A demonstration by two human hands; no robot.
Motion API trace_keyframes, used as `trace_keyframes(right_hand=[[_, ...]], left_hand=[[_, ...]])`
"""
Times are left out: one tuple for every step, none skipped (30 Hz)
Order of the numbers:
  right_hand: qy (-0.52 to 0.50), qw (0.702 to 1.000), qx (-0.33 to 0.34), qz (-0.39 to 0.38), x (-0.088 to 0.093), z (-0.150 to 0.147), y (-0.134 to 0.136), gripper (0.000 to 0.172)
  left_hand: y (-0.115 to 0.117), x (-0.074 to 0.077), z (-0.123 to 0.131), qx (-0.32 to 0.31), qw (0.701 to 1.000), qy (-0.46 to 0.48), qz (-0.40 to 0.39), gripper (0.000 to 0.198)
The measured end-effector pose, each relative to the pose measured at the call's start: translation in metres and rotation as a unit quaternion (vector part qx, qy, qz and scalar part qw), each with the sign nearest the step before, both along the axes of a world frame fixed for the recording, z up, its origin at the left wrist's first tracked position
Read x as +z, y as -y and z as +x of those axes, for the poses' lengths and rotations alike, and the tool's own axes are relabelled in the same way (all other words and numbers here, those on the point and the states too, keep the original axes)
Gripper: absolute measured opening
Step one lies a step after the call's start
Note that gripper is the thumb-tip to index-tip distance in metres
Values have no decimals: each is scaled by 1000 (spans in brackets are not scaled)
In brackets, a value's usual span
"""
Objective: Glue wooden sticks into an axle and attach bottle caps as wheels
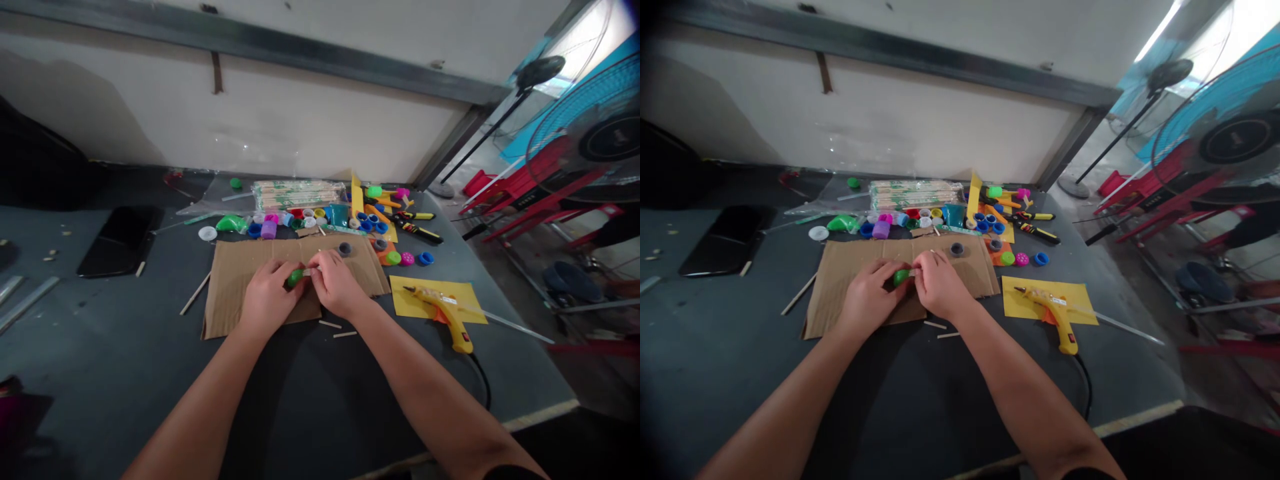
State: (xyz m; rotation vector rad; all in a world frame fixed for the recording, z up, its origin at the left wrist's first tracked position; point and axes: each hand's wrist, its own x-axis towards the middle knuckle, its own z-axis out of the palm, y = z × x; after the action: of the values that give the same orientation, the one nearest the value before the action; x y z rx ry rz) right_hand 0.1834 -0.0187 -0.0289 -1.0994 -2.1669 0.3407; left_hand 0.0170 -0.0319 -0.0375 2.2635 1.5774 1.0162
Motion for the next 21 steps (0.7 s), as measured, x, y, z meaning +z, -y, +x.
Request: trace_keyframes(right_hand=[[0,1000,-2,1,0,-1,0,10],[1,1000,-4,2,0,-1,0,10],[2,1000,-5,2,0,-1,0,10],[3,1000,-6,1,1,-2,0,10],[3,1000,-7,0,1,-2,0,10],[2,1000,-8,-3,1,-2,0,10],[1,1000,-8,-6,1,-2,0,10],[0,1000,-10,-10,0,-2,0,10],[-1,1000,-11,-15,0,-2,0,10],[-2,1000,-12,-19,0,-1,0,10],[-4,1000,-12,-21,-1,-1,0,10],[-5,1000,-13,-23,-1,-1,0,10],[-6,1000,-12,-23,-2,0,0,10],[-7,1000,-12,-23,-2,0,-1,10],[-7,1000,-12,-22,-2,0,-1,10],[-8,1000,-12,-22,-3,0,-1,10],[-8,1000,-12,-22,-3,0,0,10],[-8,1000,-13,-24,-3,0,0,10],[-9,1000,-13,-25,-2,-1,0,10],[-10,1000,-14,-25,-2,-1,0,10],[-10,1000,-14,-25,-2,-1,0,10]], left_hand=[[0,0,1,7,1000,2,-2,17],[1,0,1,11,1000,3,-3,17],[1,-1,2,14,1000,4,-3,17],[1,-1,2,15,1000,6,-2,17],[1,-1,3,16,1000,8,2,17],[1,-2,3,18,1000,10,5,18],[1,-2,3,21,1000,11,8,19],[1,-3,3,24,1000,13,10,21],[2,-3,3,26,1000,12,10,23],[2,-3,3,27,1000,11,8,24],[2,-3,3,27,1000,7,6,25],[2,-3,3,24,1000,3,3,25],[2,-2,3,19,1000,-1,0,25],[2,-2,3,14,1000,-4,-3,25],[1,-1,2,9,1000,-6,-7,25],[1,-1,2,3,1000,-9,-9,26],[1,0,1,-2,1000,-11,-11,28],[0,0,0,-7,1000,-14,-13,29],[0,0,0,-11,1000,-16,-13,29],[0,0,0,-12,1000,-18,-12,28],[0,0,0,-11,1000,-17,-11,27]])
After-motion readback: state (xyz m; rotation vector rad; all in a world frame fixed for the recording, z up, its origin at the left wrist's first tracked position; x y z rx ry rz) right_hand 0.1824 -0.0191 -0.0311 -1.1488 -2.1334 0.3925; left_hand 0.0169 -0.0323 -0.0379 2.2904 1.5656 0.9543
